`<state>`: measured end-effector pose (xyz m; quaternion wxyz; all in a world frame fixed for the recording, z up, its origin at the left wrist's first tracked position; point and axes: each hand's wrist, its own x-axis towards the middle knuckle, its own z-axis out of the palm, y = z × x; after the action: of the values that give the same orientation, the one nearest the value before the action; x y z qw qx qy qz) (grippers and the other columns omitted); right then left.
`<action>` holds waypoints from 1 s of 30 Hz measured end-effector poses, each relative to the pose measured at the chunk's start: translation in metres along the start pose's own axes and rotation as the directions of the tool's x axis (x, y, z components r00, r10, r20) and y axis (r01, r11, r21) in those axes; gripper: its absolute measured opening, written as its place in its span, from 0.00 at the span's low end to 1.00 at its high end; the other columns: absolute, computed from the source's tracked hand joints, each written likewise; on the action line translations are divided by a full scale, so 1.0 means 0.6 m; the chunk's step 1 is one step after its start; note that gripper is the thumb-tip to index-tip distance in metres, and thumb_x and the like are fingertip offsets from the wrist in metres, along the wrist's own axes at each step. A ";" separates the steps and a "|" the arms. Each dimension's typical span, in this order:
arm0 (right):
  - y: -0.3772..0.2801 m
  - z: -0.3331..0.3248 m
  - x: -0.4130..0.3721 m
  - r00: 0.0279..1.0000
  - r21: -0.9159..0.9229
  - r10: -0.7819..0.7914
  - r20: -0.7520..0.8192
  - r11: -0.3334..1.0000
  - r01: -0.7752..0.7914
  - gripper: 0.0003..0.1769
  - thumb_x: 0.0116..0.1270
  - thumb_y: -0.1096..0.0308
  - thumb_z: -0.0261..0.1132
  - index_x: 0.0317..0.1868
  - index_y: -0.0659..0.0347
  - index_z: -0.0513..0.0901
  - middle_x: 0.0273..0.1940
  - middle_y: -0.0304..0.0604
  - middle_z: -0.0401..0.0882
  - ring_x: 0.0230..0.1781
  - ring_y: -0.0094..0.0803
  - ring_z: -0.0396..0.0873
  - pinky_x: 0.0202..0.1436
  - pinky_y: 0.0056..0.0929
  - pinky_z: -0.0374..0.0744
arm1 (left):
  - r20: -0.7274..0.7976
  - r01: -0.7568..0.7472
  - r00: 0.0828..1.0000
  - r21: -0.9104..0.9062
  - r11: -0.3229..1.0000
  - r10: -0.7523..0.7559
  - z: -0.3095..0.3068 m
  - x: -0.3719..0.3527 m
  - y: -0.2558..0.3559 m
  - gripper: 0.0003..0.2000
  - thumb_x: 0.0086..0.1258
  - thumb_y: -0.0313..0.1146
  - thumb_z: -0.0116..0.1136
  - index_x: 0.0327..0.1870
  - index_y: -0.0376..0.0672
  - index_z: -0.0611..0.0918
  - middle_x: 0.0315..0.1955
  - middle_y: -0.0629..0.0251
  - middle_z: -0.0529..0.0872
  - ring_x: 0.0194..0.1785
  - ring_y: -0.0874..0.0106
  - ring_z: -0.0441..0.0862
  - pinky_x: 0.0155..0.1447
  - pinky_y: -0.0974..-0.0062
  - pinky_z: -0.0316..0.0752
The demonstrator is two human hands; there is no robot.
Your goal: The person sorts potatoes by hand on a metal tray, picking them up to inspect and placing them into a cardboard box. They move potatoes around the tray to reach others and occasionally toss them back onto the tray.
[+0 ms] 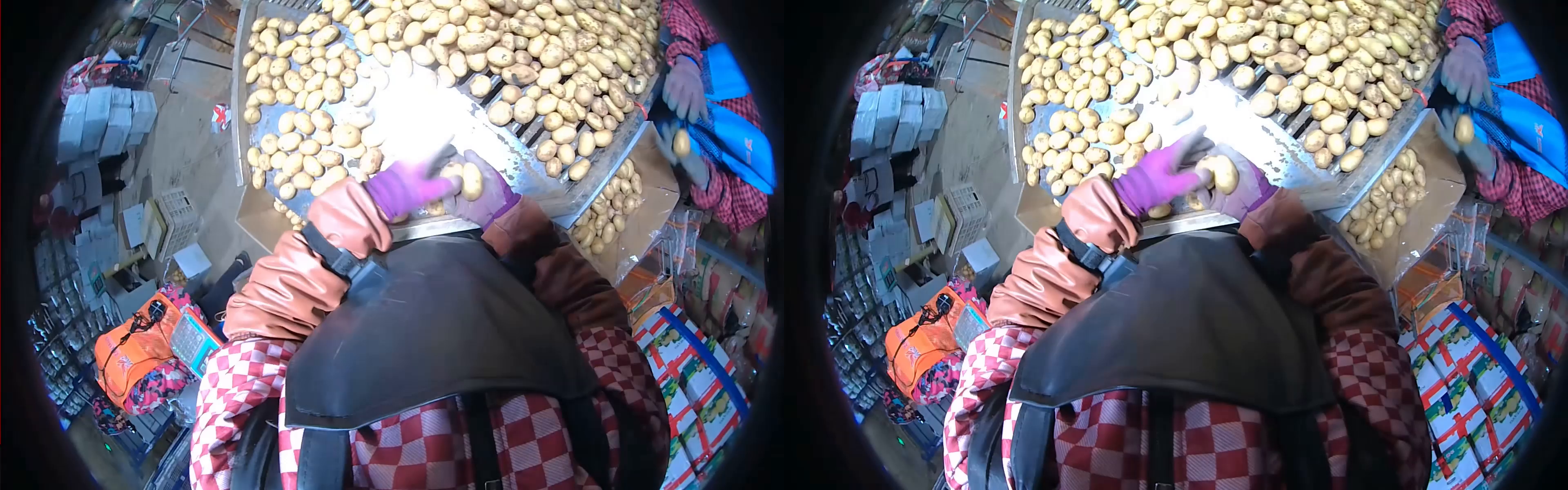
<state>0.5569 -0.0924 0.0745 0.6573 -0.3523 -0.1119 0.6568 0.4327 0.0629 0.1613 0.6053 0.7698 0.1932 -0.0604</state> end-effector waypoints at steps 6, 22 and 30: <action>-0.058 -0.048 -0.095 0.995 0.352 0.043 -0.090 0.936 -0.009 0.31 0.76 0.48 0.46 0.73 0.53 0.62 0.68 0.50 0.66 0.55 0.42 0.75 0.44 0.35 0.79 | -0.678 0.084 0.708 -0.196 0.977 -0.198 -0.112 -0.094 -0.056 0.20 0.73 0.32 0.54 0.63 0.36 0.75 0.52 0.60 0.84 0.55 0.72 0.80 0.60 0.78 0.73; -0.095 -0.024 -0.169 0.791 0.319 -0.085 -0.606 0.885 0.340 0.31 0.73 0.50 0.56 0.70 0.59 0.65 0.68 0.54 0.68 0.61 0.49 0.74 0.65 0.47 0.74 | -0.468 0.253 0.848 0.769 0.587 0.248 -0.116 -0.122 -0.174 0.27 0.56 0.51 0.62 0.58 0.52 0.79 0.61 0.60 0.76 0.65 0.55 0.70 0.65 0.46 0.59; -0.116 0.026 -0.106 0.844 -0.380 0.007 -0.537 0.891 -0.249 0.34 0.71 0.62 0.61 0.73 0.58 0.58 0.46 0.47 0.79 0.36 0.33 0.81 0.42 0.31 0.83 | -0.642 0.310 0.750 0.554 0.773 0.159 -0.105 -0.253 -0.249 0.22 0.59 0.37 0.62 0.57 0.48 0.80 0.55 0.54 0.80 0.61 0.53 0.74 0.65 0.55 0.67</action>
<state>0.5949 -0.1396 0.1480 0.5204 -0.6615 -0.0489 0.5378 0.2294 0.1180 0.0914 0.2012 0.8878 0.3942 0.1263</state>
